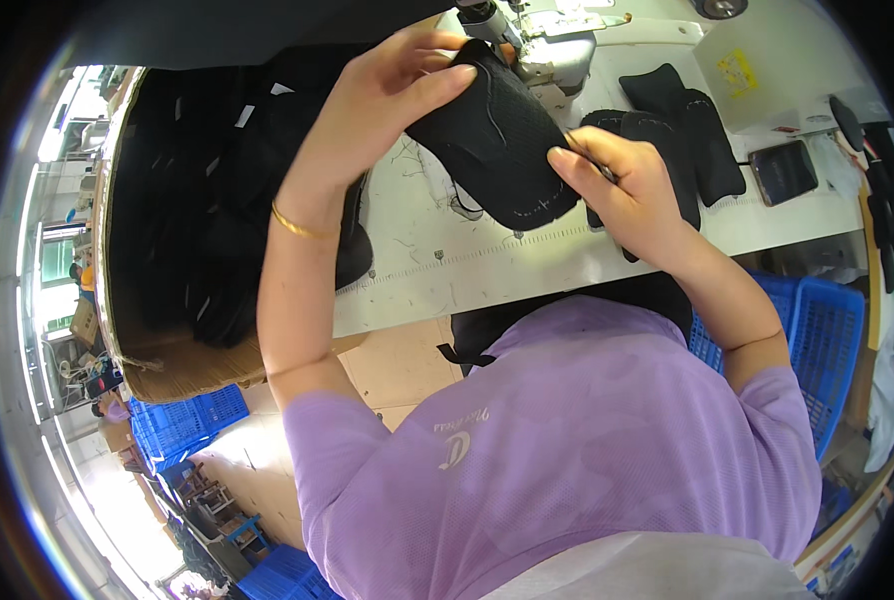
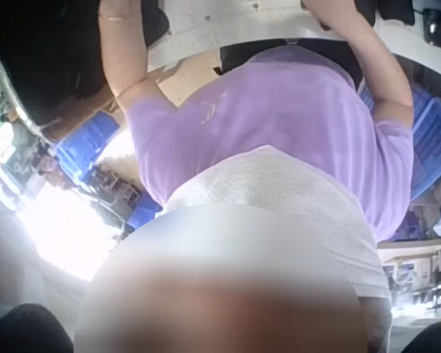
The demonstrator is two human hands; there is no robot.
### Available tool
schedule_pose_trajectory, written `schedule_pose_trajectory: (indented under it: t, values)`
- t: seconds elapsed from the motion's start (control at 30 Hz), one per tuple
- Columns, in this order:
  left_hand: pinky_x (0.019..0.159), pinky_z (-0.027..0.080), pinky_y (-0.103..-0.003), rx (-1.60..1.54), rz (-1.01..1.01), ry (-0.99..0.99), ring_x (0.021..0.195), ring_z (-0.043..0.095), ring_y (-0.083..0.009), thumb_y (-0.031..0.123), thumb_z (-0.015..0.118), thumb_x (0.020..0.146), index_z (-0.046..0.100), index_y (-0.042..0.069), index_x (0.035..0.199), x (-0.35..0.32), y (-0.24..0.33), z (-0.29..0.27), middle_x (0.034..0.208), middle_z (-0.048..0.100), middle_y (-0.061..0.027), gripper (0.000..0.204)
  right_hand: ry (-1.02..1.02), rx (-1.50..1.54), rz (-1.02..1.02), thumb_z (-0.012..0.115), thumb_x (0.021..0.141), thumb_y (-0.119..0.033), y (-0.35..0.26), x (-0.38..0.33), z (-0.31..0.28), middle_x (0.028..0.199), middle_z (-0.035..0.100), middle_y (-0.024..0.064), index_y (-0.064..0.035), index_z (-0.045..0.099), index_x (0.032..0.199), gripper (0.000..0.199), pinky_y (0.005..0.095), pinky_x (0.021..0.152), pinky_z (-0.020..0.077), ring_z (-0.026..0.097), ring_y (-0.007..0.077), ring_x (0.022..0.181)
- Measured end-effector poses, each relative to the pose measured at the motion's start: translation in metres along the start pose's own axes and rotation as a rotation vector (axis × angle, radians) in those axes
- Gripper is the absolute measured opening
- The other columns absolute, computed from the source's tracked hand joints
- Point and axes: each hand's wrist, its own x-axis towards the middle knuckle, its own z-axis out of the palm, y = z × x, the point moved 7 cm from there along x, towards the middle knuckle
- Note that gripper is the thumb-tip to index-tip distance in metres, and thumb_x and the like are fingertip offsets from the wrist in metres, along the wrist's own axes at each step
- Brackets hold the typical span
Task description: Trimming loose threads and edges from black shoe components using snips.
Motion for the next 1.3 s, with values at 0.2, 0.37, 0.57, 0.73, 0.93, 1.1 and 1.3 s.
schedule_pose_trajectory:
  t: [0.2,0.37,0.57,0.73,0.93,1.1,1.3]
  values:
    - [0.086,0.048,-0.021,-0.159,-0.145,-0.112,0.1,0.062,-0.0112,0.013,0.063,0.091,0.065,0.002,0.115,0.047,-0.04,-0.009,0.11,0.067,-0.0056,0.026,0.129,0.188,0.014,0.06,0.095,-0.025,-0.001,0.026,-0.008,0.059,0.04,-0.0015,-0.001,0.049,0.071,0.035,0.0262,0.049,0.0289,0.035,0.0058,0.056]
    - [0.087,0.049,-0.025,-0.056,-0.192,-0.097,0.099,0.063,-0.0112,0.017,0.062,0.09,0.066,0.003,0.116,0.056,-0.046,-0.011,0.112,0.067,-0.0011,0.029,0.179,0.235,0.029,0.061,0.094,-0.026,0.0,0.03,-0.006,0.057,0.037,-0.0061,-0.005,0.046,0.065,0.039,0.0258,0.048,0.0263,0.032,0.003,0.054]
    - [0.089,0.047,-0.03,0.505,-0.081,0.19,0.102,0.061,-0.0156,0.027,0.062,0.092,0.061,-0.001,0.12,0.023,0.009,-0.001,0.111,0.067,-0.0087,0.04,0.134,0.303,0.096,0.06,0.095,-0.027,0.001,0.024,-0.008,0.053,0.041,-0.0065,-0.0052,0.05,0.066,0.037,0.0242,0.046,0.0277,0.034,0.002,0.052]
    - [0.084,0.047,-0.034,0.841,0.965,0.503,0.091,0.061,-0.0233,0.023,0.065,0.085,0.068,0.0,0.109,-0.048,0.026,0.016,0.108,0.066,-0.0098,0.033,0.053,0.282,0.125,0.056,0.096,-0.029,-0.004,0.01,-0.002,0.057,0.059,-0.0028,-0.0049,0.058,0.068,0.037,0.0231,0.046,0.0298,0.038,0.0012,0.05]
    - [0.067,0.048,-0.026,1.145,1.138,0.453,0.085,0.058,-0.0148,0.007,0.069,0.079,0.071,0.01,0.114,-0.051,0.012,0.046,0.109,0.067,-0.0028,0.035,0.067,0.263,0.113,0.055,0.095,-0.029,-0.011,0.016,0.001,0.056,0.056,-0.0026,-0.0047,0.061,0.066,0.038,0.0241,0.047,0.0316,0.04,0.0032,0.05]
    - [0.076,0.047,-0.029,1.187,1.119,0.491,0.087,0.057,-0.016,0.008,0.066,0.077,0.068,0.013,0.119,-0.04,0.005,0.038,0.113,0.066,-0.0014,0.042,0.132,0.236,0.041,0.053,0.095,-0.03,-0.007,0.031,0.001,0.053,0.054,-0.0028,-0.0048,0.065,0.062,0.043,0.0247,0.047,0.0326,0.041,0.0045,0.049]
    - [0.076,0.046,-0.029,1.249,1.042,0.532,0.088,0.057,-0.0162,0.009,0.065,0.073,0.069,0.015,0.119,-0.033,0.008,0.039,0.111,0.065,-0.0005,0.046,0.179,0.316,0.046,0.057,0.096,-0.026,-0.007,0.039,0.001,0.058,0.061,0.0,-0.0038,0.064,0.069,0.036,0.0212,0.044,0.0309,0.041,0.0017,0.047]
